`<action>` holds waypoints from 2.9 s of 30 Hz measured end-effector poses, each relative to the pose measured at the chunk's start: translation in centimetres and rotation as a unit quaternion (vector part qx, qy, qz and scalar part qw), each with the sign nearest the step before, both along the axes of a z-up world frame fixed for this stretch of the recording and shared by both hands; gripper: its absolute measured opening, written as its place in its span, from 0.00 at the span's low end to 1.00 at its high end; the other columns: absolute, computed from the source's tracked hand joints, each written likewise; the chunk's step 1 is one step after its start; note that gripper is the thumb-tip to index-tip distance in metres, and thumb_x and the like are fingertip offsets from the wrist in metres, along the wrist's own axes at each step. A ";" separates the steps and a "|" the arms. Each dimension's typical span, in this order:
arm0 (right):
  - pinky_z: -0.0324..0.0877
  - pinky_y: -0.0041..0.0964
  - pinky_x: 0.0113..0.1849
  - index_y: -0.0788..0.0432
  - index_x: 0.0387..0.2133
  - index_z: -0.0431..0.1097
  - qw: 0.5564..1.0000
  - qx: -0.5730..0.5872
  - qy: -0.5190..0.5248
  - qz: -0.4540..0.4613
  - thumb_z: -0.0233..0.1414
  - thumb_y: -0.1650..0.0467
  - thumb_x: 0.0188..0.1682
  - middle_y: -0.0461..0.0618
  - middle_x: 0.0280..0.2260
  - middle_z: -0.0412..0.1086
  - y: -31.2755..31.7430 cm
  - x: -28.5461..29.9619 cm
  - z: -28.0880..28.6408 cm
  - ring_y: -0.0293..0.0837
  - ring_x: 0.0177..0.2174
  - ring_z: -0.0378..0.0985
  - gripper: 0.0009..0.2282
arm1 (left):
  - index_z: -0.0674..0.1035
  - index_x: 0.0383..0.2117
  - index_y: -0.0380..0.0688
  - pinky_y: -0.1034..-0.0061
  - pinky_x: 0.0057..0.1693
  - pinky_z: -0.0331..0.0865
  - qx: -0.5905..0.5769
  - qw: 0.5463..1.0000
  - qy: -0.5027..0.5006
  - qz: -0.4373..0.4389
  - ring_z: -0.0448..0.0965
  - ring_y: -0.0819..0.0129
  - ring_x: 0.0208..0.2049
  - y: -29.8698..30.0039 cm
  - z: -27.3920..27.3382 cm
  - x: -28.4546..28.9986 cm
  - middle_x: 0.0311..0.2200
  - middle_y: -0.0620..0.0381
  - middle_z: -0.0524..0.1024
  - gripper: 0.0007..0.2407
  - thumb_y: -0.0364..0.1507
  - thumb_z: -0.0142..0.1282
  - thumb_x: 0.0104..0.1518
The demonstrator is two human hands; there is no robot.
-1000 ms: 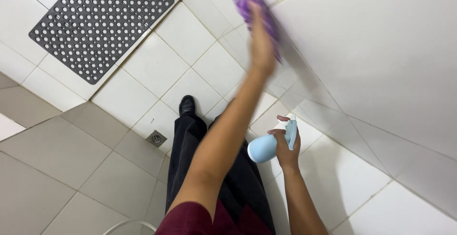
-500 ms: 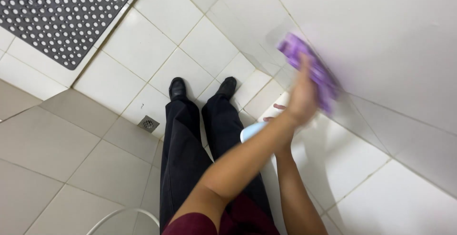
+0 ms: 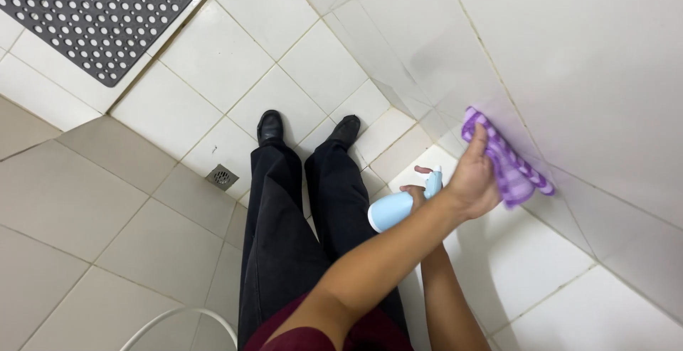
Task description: Cleaning bathroom tiled walls using a spray cleaning solution and a microfibre cloth.
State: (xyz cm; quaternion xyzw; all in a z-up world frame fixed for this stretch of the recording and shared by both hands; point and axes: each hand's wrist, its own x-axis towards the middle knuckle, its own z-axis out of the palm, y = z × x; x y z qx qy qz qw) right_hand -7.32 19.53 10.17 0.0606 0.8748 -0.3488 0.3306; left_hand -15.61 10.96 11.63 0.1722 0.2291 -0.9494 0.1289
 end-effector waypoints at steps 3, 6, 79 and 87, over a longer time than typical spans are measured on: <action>0.68 0.35 0.35 0.52 0.55 0.60 0.998 0.055 -0.035 -0.012 0.46 0.74 0.46 0.41 0.30 0.73 1.0 0.2 -0.3 0.33 0.28 0.69 0.21 | 0.53 0.71 0.46 0.53 0.73 0.42 0.014 1.000 -0.002 -0.005 0.48 0.54 0.72 -0.4 -4.9 -2.5 0.72 0.53 0.51 0.36 0.57 0.33 0.62; 0.63 0.39 0.34 0.61 0.55 0.64 0.997 -0.035 0.015 0.073 0.46 0.75 0.48 0.47 0.28 0.71 4.2 -0.3 -1.5 0.38 0.27 0.66 0.19 | 0.52 0.69 0.41 0.39 0.67 0.41 0.050 0.996 -0.070 -0.034 0.50 0.44 0.70 -5.8 -11.7 -3.4 0.70 0.41 0.51 0.42 0.62 0.26 0.55; 0.75 0.42 0.42 0.65 0.52 0.64 0.982 -0.106 0.028 0.154 0.46 0.80 0.42 0.55 0.55 0.68 -19.9 1.2 1.2 0.45 0.37 0.79 0.21 | 0.50 0.70 0.36 0.39 0.71 0.37 -0.446 0.754 -0.472 0.096 0.44 0.38 0.72 -40.6 -17.7 0.8 0.71 0.33 0.47 0.37 0.57 0.23 0.64; 0.74 0.41 0.41 0.66 0.52 0.63 0.979 -0.149 0.041 0.133 0.45 0.81 0.43 0.57 0.55 0.67 -18.3 2.0 3.8 0.46 0.37 0.80 0.21 | 0.58 0.69 0.39 0.68 0.62 0.68 -0.376 0.898 -0.225 -0.032 0.71 0.61 0.62 -31.4 -17.7 16.2 0.62 0.47 0.69 0.34 0.53 0.31 0.65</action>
